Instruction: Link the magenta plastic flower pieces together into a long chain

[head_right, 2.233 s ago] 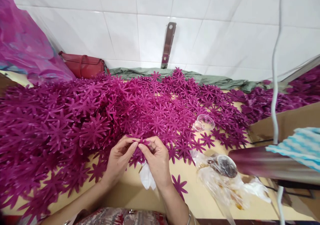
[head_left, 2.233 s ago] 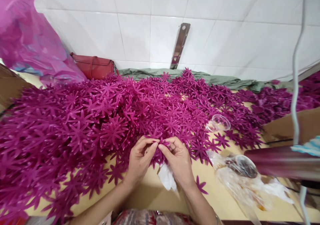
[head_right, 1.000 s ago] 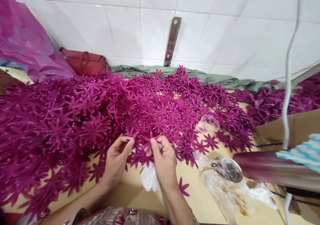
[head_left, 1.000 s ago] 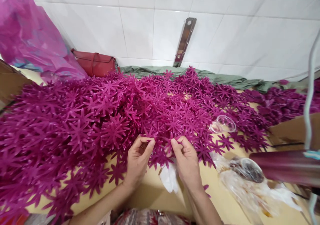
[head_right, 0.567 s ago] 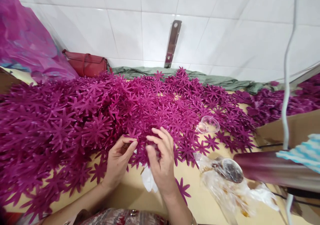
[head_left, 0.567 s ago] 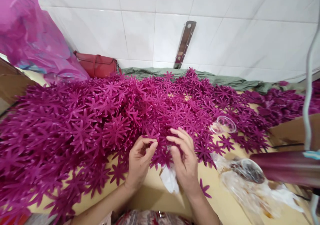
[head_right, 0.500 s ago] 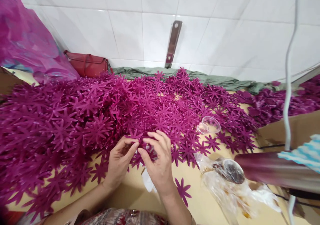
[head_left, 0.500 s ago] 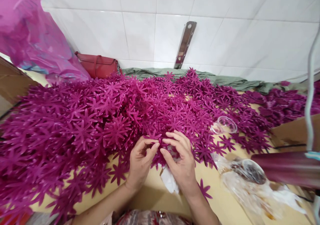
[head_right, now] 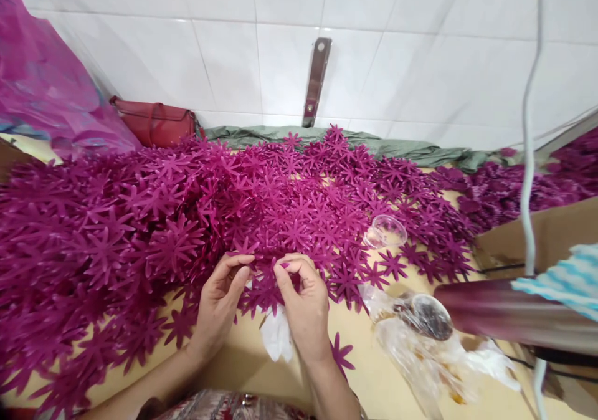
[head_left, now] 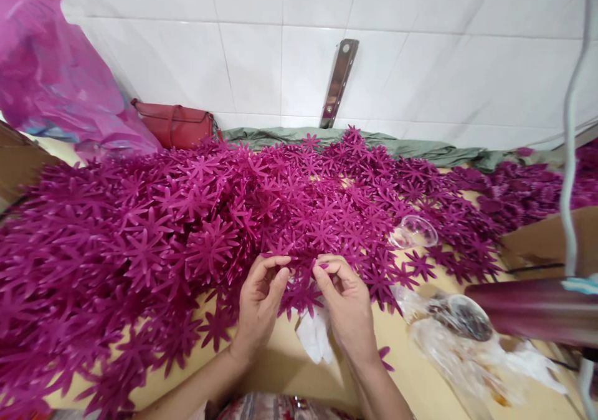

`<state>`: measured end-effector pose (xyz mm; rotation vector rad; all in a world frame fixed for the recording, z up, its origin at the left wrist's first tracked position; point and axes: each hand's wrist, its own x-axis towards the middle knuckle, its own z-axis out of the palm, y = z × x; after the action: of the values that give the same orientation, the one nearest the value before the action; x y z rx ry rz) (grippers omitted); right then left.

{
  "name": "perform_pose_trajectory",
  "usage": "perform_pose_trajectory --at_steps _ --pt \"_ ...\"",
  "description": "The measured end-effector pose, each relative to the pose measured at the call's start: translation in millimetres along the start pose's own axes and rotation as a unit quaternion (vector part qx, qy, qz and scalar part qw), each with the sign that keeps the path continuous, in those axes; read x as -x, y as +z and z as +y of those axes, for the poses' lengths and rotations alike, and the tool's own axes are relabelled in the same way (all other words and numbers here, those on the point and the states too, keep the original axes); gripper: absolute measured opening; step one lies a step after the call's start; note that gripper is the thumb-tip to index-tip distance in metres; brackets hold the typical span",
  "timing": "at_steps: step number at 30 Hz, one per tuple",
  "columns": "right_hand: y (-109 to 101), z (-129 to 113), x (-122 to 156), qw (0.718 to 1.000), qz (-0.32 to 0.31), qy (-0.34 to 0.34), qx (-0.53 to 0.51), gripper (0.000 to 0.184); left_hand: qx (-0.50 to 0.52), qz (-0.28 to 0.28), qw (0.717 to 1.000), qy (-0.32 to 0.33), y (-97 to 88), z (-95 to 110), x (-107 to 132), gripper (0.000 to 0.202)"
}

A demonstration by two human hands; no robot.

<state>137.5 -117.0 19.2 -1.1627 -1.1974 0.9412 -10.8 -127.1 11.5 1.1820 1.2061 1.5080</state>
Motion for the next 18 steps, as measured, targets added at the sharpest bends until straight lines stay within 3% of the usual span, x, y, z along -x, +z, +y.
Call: perform_pose_trajectory --at_steps 3,6,10,13,18 --pt "-0.9 -0.7 1.0 1.000 0.014 -0.011 0.019 0.018 0.009 -0.002 1.000 -0.009 0.0 -2.8 0.5 0.018" --pt "-2.6 -6.4 1.2 0.988 0.065 -0.099 0.096 0.012 0.013 0.009 1.000 -0.013 -1.2 -3.3 0.1 0.016" --pt "-3.3 -13.3 2.0 0.916 0.116 -0.297 0.243 0.014 -0.040 -0.069 0.996 -0.025 -5.6 -1.8 -0.5 0.027" --pt "-0.5 -12.4 5.0 0.869 0.085 -0.370 0.317 0.022 -0.035 -0.107 0.994 -0.013 -6.3 -2.5 -0.7 0.024" --pt "5.4 -6.7 9.9 0.847 0.001 -0.393 0.357 0.023 0.032 -0.016 0.999 -0.028 -0.6 -5.2 -2.1 0.014"
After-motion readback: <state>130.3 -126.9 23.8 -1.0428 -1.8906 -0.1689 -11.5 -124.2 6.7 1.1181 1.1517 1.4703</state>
